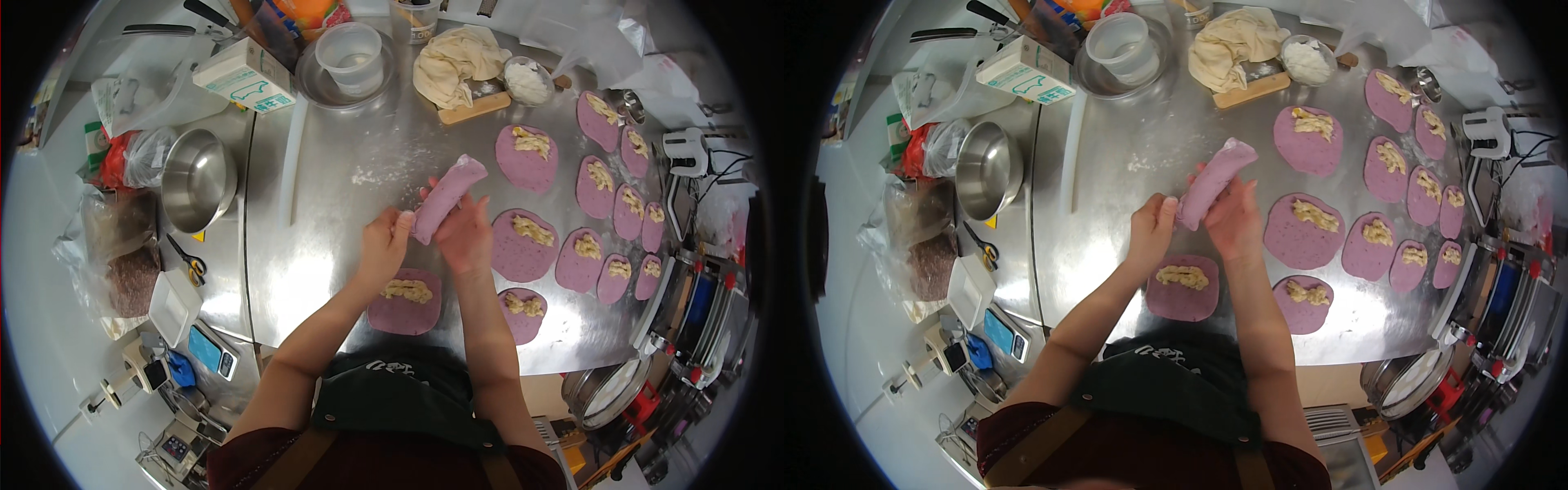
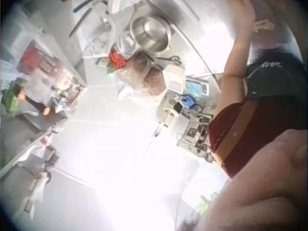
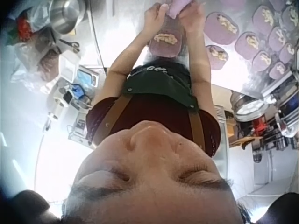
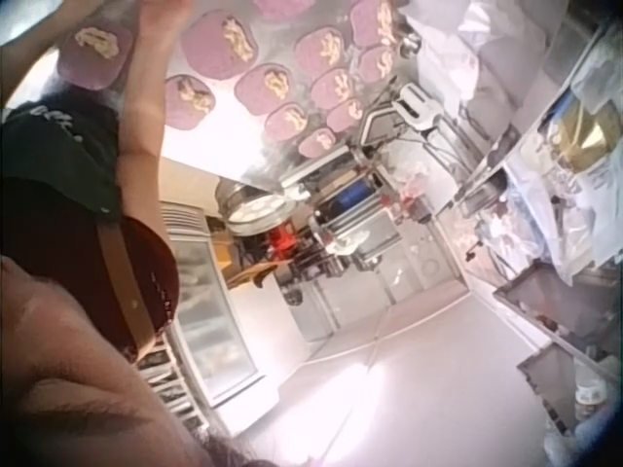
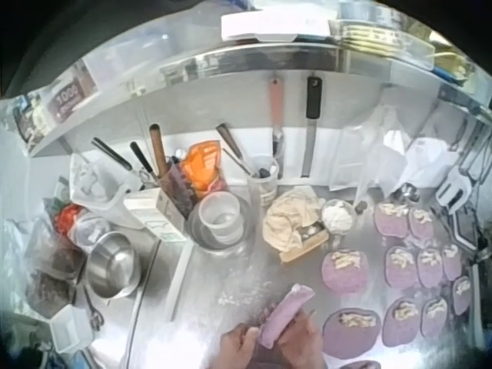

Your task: Rolling and shaping purple dough pieces filled with cream or paste on a stainless steel bakery counter.

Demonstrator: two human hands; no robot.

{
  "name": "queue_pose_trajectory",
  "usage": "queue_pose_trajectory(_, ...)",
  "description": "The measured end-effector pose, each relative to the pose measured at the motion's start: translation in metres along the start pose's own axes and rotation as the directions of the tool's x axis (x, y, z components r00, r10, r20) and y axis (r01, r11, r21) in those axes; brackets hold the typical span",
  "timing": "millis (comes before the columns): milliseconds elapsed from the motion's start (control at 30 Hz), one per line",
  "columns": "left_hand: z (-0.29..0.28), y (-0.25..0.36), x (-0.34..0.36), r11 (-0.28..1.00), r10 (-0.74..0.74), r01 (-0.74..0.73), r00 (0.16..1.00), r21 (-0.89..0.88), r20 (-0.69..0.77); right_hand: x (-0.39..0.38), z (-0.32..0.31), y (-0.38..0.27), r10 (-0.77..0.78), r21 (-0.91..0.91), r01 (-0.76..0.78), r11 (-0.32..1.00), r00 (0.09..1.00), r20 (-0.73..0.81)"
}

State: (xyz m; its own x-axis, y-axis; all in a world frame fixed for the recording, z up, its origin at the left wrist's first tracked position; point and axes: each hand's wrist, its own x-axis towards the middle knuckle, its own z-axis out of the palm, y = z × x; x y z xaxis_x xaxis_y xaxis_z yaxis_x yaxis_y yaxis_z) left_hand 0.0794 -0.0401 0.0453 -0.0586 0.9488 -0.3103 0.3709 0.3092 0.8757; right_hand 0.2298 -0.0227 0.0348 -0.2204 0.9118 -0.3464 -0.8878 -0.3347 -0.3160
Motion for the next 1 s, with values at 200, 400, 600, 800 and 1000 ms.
queue_pose_trajectory(200,0.021,0.002,-0.006,0.960,0.267,-0.281,0.917,-0.003,-0.296,0.000,0.012,0.010,-0.069,0.063,0.071,0.996,0.997,-0.019)
queue_pose_trajectory(400,0.024,-0.002,-0.005,0.955,0.156,-0.236,0.916,-0.182,-0.370,-0.003,0.010,0.011,-0.109,0.129,0.112,0.985,0.994,-0.027)
queue_pose_trajectory(600,0.018,0.005,-0.009,0.992,0.061,-0.074,0.990,-0.102,-0.124,-0.005,0.010,0.012,-0.135,0.197,0.138,0.971,0.990,-0.029)
queue_pose_trajectory(800,0.021,0.015,-0.008,0.964,0.141,-0.194,0.954,-0.185,-0.264,-0.006,0.006,0.009,-0.134,0.219,0.121,0.968,0.990,0.044)
queue_pose_trajectory(1000,0.016,0.017,0.007,0.884,0.435,-0.443,0.896,-0.150,-0.086,-0.007,-0.003,0.010,-0.091,0.375,0.009,0.927,0.975,0.203)
